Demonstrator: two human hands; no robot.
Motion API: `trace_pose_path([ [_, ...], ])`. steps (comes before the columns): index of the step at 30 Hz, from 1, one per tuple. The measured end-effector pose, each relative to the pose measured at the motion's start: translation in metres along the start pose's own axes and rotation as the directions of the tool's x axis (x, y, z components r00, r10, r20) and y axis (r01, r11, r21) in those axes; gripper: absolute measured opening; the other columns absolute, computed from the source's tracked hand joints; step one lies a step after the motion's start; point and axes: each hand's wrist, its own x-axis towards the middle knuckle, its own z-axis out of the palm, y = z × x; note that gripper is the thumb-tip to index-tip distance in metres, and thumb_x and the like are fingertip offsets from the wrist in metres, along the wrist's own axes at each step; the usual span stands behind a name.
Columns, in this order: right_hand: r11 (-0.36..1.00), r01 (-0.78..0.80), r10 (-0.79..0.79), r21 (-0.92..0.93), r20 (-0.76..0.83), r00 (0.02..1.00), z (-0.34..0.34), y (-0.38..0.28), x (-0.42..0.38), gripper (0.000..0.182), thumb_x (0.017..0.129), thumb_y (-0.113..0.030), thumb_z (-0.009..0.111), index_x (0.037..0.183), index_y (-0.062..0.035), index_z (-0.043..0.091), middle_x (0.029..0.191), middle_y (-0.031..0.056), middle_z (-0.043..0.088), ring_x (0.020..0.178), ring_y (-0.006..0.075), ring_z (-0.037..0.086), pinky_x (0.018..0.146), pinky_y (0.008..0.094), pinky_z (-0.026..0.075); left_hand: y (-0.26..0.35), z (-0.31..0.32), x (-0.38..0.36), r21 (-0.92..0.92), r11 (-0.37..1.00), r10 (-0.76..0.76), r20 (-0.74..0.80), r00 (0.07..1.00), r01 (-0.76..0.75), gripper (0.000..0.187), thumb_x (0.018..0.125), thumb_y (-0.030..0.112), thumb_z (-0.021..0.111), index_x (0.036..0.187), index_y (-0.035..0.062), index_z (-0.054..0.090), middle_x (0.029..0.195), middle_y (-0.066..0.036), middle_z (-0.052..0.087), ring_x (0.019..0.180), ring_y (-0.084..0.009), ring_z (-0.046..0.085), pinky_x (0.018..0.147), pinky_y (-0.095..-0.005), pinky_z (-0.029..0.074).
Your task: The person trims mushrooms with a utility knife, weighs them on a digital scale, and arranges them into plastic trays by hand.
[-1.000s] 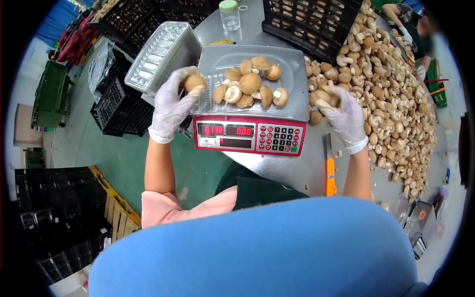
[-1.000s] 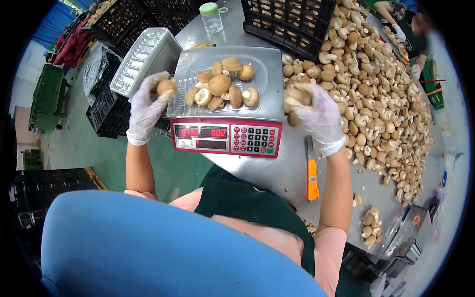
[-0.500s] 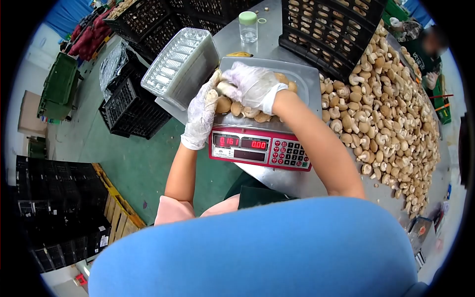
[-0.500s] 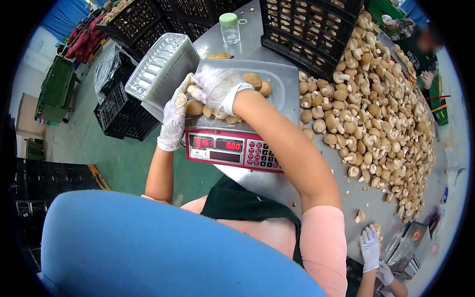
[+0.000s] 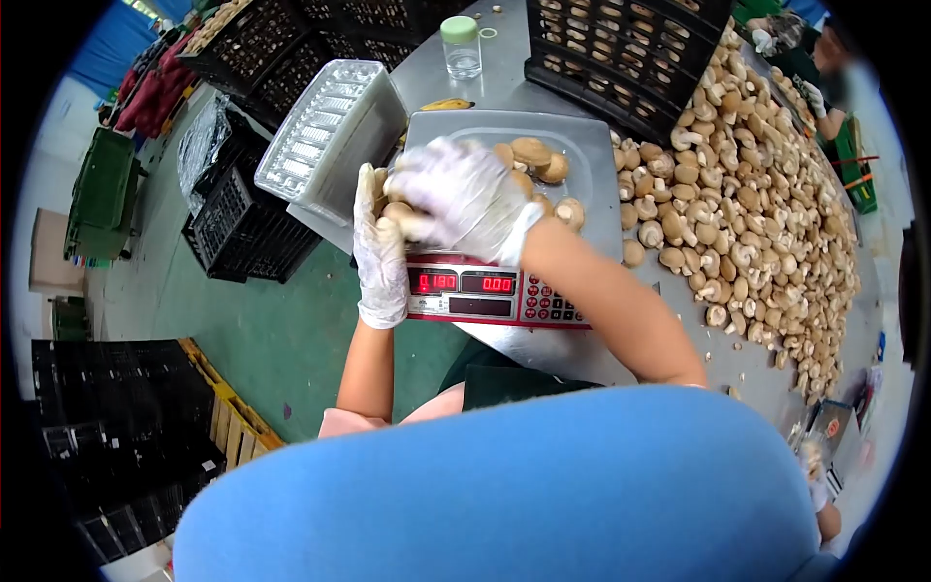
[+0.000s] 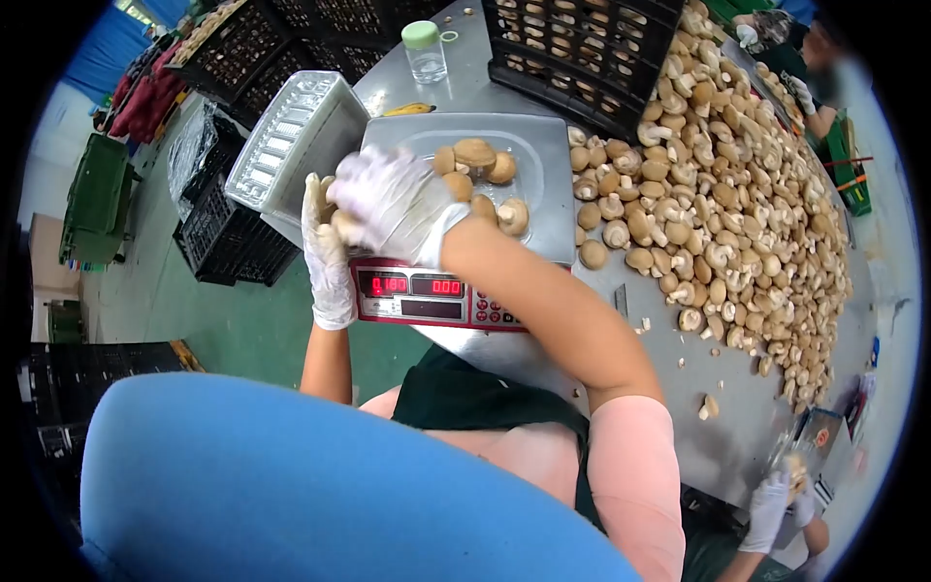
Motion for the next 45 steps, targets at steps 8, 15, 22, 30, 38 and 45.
trace_pose_path([
  [8,0.93,-0.366,0.367,-0.036,0.15,0.918,-0.055,0.091,-0.058,0.031,0.096,-0.029,0.058,0.121,-0.0139,0.069,0.108,0.01,0.069,0.102,0.0302,0.064,0.092,0.0379,0.051,0.014,-0.003,-0.004,0.529,0.833,0.1,0.139,0.985,-0.159,0.052,0.097,0.015,0.058,0.144,0.0,0.044,0.144,-0.022,0.047,0.131,-0.0348,0.05,0.11,-0.039,0.04],
  [15,0.87,-0.445,0.428,0.213,0.124,0.895,-0.061,0.086,-0.066,0.032,0.089,-0.026,0.066,0.117,-0.0112,0.069,0.111,0.0109,0.069,0.103,0.0301,0.064,0.092,0.0378,0.05,0.034,-0.008,0.022,0.518,0.835,0.099,0.194,0.976,-0.187,0.051,0.101,0.022,0.051,0.146,-0.002,0.043,0.145,-0.018,0.049,0.133,-0.0288,0.049,0.111,-0.0377,0.038],
  [22,0.792,-0.547,0.505,0.272,0.214,0.836,-0.08,0.071,-0.083,0.035,0.086,-0.022,0.07,0.119,-0.0115,0.068,0.108,0.0092,0.068,0.103,0.0261,0.064,0.092,0.0359,0.051,0.04,0.011,0.052,0.628,0.575,0.114,0.573,0.811,-0.524,0.042,0.098,0.021,0.058,0.137,0.0061,0.056,0.137,-0.018,0.056,0.123,-0.0368,0.054,0.105,-0.0412,0.042],
  [30,0.751,-0.524,0.522,0.402,0.125,0.843,-0.056,0.073,-0.106,0.026,0.089,-0.022,0.072,0.111,-0.009,0.068,0.108,0.0098,0.067,0.103,0.0253,0.063,0.091,0.0347,0.051,0.046,0.014,0.051,0.575,0.771,-0.051,0.483,0.874,-0.273,0.041,0.095,0.023,0.063,0.133,0.0057,0.06,0.128,-0.019,0.061,0.12,-0.0337,0.057,0.103,-0.0392,0.045],
  [38,0.797,-0.519,0.572,0.308,-0.112,0.813,-0.087,0.073,-0.134,0.034,0.091,-0.027,0.071,0.119,-0.0095,0.068,0.124,0.0115,0.063,0.115,0.0245,0.06,0.099,0.0341,0.047,0.031,-0.027,0.084,0.046,0.928,-0.359,0.372,0.856,0.37,0.078,0.1,0.066,0.03,0.152,0.0085,0.036,0.149,-0.02,0.044,0.133,-0.0321,0.046,0.113,-0.0445,0.033],
  [45,0.513,-0.724,0.791,0.461,0.073,0.607,-0.086,0.07,-0.197,0.033,0.094,-0.022,0.068,0.123,-0.0059,0.067,0.12,0.0075,0.064,0.109,0.0166,0.06,0.097,0.0288,0.047,0.023,-0.079,0.085,0.083,0.948,-0.316,0.331,0.889,0.307,0.081,0.099,0.069,0.024,0.153,0.0093,0.035,0.145,-0.016,0.05,0.13,-0.0308,0.05,0.112,-0.0449,0.032],
])
